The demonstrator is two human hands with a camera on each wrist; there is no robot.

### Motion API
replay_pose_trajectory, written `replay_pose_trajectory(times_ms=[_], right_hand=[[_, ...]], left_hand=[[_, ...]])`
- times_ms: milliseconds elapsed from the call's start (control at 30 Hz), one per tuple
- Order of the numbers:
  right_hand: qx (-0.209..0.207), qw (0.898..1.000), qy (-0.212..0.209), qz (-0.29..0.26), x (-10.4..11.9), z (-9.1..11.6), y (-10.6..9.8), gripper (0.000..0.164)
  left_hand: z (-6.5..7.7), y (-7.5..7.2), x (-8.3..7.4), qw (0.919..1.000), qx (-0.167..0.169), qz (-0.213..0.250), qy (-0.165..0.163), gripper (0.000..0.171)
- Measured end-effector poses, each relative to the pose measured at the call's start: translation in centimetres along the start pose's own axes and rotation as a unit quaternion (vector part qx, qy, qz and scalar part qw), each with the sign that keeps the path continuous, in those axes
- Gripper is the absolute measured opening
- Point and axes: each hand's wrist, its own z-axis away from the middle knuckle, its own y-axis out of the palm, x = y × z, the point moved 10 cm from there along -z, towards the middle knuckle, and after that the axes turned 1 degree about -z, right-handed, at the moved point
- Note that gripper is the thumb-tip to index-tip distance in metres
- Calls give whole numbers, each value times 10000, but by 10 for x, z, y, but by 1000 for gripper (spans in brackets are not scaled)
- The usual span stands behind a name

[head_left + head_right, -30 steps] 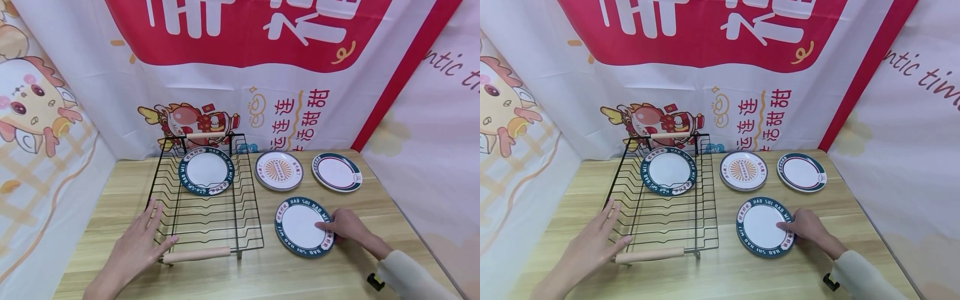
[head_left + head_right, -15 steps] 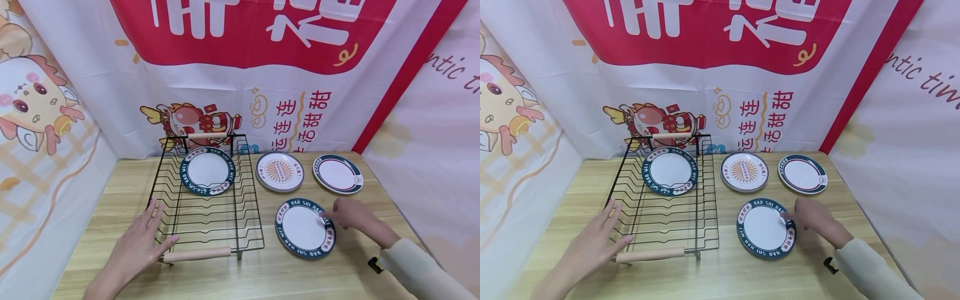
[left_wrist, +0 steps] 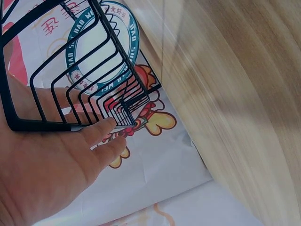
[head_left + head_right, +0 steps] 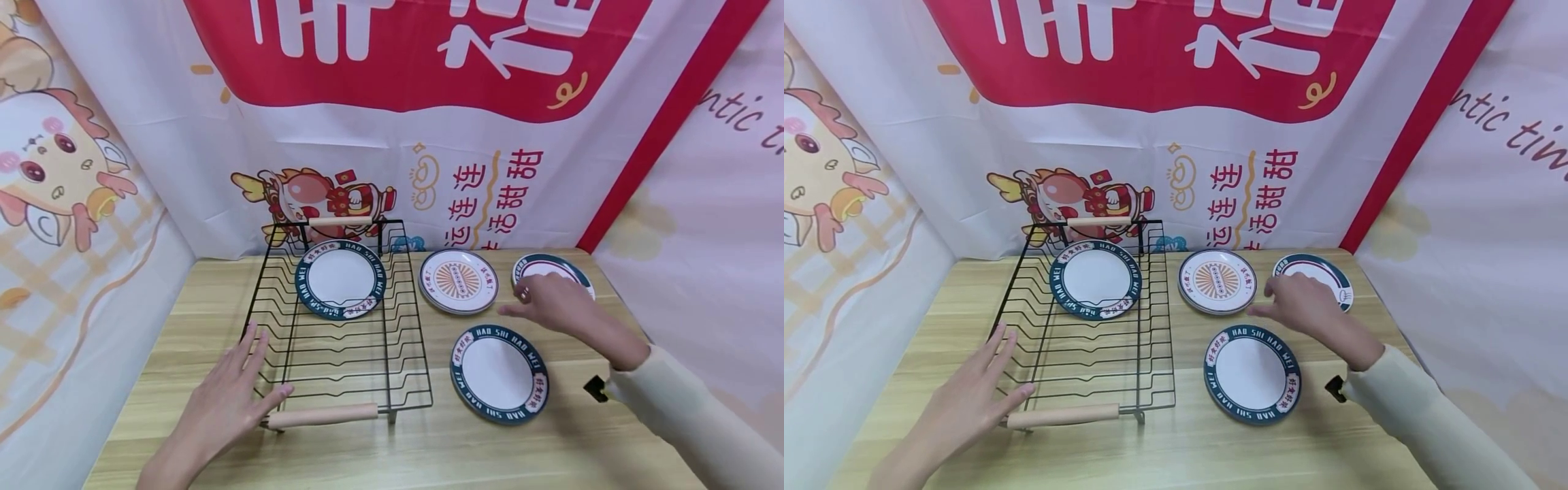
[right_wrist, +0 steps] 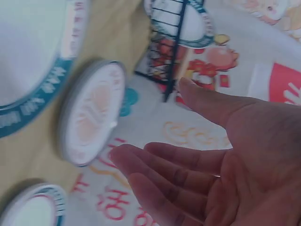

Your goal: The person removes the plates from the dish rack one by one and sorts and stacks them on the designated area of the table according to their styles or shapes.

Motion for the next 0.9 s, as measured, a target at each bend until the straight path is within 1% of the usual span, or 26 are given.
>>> replay_pose_trajectory(times_ms=[133, 333, 467, 533, 633, 900], right_hand=[[-338, 9990, -230, -193, 24, -4, -26, 59], [-526, 9955, -486, -625, 59, -13, -54, 63], [-690, 9928, -784, -588, 84, -22, -68, 64], [-795, 9908, -956, -539, 95, -25, -74, 63], [-831, 9886, -1154, -502, 111, -29, -80, 64], [-805, 9860, -1347, -570, 144, -47, -83, 68]], left_hand=[[0, 0, 0, 10000, -25, -22, 20, 102], [0, -1, 0, 10000, -43, -11, 22, 102], [-1, -1, 0, 10000, -20, -6, -1, 102], [-1, -1, -1, 10000, -12, -2, -7, 102], [0, -1, -1, 10000, -18, 4, 4, 102], [0, -1, -1, 10000, -41, -21, 0, 102]])
